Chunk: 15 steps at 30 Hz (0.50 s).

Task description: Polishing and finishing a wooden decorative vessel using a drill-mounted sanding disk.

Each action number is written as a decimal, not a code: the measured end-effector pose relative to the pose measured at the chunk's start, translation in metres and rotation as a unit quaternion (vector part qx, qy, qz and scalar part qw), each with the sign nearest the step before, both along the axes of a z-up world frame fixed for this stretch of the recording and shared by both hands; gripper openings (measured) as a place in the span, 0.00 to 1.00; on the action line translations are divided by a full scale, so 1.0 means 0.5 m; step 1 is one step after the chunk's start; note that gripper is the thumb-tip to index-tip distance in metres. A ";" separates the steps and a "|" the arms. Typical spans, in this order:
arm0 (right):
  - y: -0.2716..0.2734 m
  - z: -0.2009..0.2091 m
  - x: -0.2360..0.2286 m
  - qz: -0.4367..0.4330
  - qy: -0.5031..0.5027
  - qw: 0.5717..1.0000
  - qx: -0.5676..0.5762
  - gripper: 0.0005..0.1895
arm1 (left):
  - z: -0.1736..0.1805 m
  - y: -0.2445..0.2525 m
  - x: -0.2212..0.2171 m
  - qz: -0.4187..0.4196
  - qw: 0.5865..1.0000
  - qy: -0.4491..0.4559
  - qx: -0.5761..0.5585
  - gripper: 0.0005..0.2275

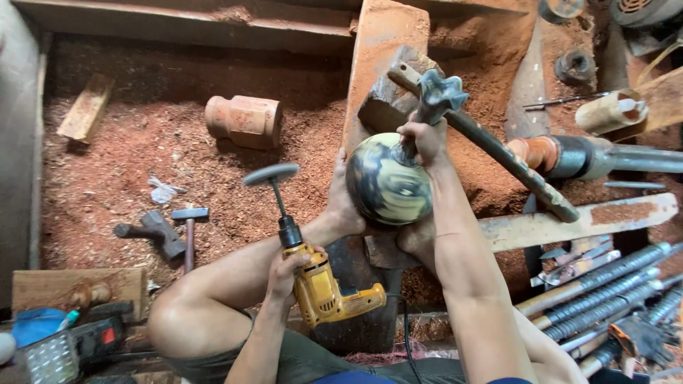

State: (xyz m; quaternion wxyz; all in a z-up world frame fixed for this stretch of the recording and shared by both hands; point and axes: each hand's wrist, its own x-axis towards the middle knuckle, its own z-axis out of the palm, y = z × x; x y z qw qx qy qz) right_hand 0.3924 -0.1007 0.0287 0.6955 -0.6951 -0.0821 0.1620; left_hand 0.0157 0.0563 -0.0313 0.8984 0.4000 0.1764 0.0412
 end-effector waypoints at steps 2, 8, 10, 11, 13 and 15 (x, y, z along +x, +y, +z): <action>-0.011 0.019 -0.008 0.061 0.010 0.998 0.010 0.07 | 0.009 -0.002 0.003 -0.006 1.000 0.000 -0.015 0.13; -0.017 -0.027 0.052 0.350 0.060 0.928 0.113 0.14 | 0.019 -0.018 -0.003 0.004 0.999 0.027 -0.030 0.13; -0.012 0.000 0.066 0.373 0.079 0.917 0.116 0.15 | 0.024 -0.024 -0.002 -0.010 1.000 0.023 0.009 0.14; -0.010 0.020 0.072 0.368 0.068 0.918 0.134 0.14 | 0.029 -0.028 0.003 0.006 1.000 0.024 -0.015 0.13; -0.004 0.054 0.058 0.357 0.063 0.919 0.157 0.12 | 0.034 -0.031 0.002 0.016 0.999 0.031 -0.037 0.14; -0.003 0.093 0.033 0.285 0.021 0.953 0.101 0.13 | 0.029 -0.037 0.004 0.006 0.999 0.035 -0.034 0.15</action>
